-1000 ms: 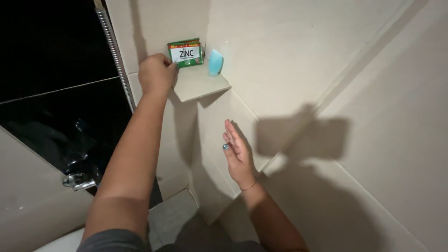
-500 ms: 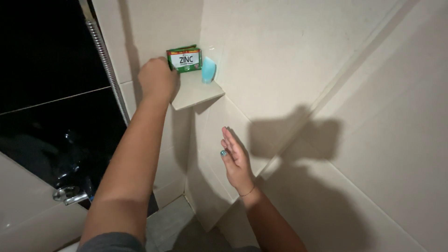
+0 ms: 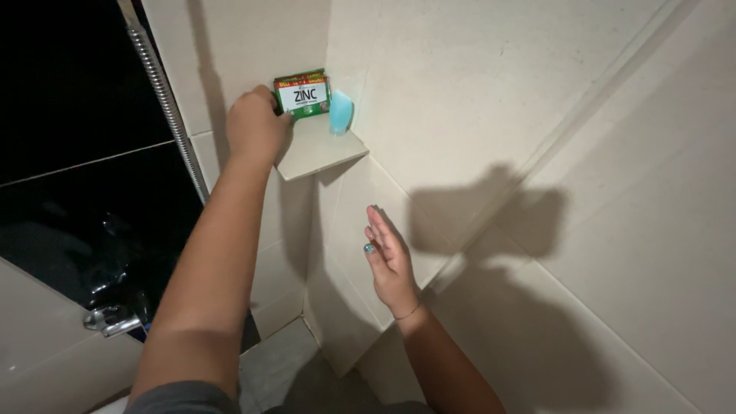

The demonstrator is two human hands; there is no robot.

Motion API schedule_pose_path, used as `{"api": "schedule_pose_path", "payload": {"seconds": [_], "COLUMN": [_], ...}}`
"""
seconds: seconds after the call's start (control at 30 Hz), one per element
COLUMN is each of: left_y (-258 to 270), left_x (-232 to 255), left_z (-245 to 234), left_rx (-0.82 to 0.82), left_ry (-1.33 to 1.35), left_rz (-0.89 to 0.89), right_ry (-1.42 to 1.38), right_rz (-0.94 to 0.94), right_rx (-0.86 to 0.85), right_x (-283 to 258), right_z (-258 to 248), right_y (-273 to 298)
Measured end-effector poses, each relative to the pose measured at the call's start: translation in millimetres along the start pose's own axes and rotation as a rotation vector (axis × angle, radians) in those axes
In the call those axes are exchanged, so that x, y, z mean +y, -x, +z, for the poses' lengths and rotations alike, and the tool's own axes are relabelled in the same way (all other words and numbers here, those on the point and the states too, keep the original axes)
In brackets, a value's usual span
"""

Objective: Moving various toiletries including toothbrushes, toothpaste, and soap packets from a table to a bathroom shelf.

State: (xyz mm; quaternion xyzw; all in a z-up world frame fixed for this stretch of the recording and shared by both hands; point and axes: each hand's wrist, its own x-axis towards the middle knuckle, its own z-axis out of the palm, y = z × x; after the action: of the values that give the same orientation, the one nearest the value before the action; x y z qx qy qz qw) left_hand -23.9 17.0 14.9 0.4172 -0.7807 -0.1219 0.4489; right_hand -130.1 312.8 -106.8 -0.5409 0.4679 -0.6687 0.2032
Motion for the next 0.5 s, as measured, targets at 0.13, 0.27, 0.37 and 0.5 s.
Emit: {"api": "schedule_pose_path", "payload": {"seconds": [0.13, 0.27, 0.37, 0.5], "left_y": [-1, 4, 1, -7], "left_x": [-7, 2, 9, 7], "left_z": [3, -6, -8, 3], "left_rx": [-0.023, -0.097, -0.104, -0.115], "left_ry": [0.013, 0.0, -0.042, -0.128], "left_rz": [0.016, -0.008, -0.042, -0.107], "right_ry": [-0.024, -0.039, -0.026, -0.004], "right_rz": [0.019, 0.024, 0.027, 0.011], "right_rx": [-0.008, -0.015, -0.011, -0.018], "right_x": [-1, -3, -7, -3], "right_z": [0, 2, 4, 2], "right_y": [-1, 1, -2, 0]}}
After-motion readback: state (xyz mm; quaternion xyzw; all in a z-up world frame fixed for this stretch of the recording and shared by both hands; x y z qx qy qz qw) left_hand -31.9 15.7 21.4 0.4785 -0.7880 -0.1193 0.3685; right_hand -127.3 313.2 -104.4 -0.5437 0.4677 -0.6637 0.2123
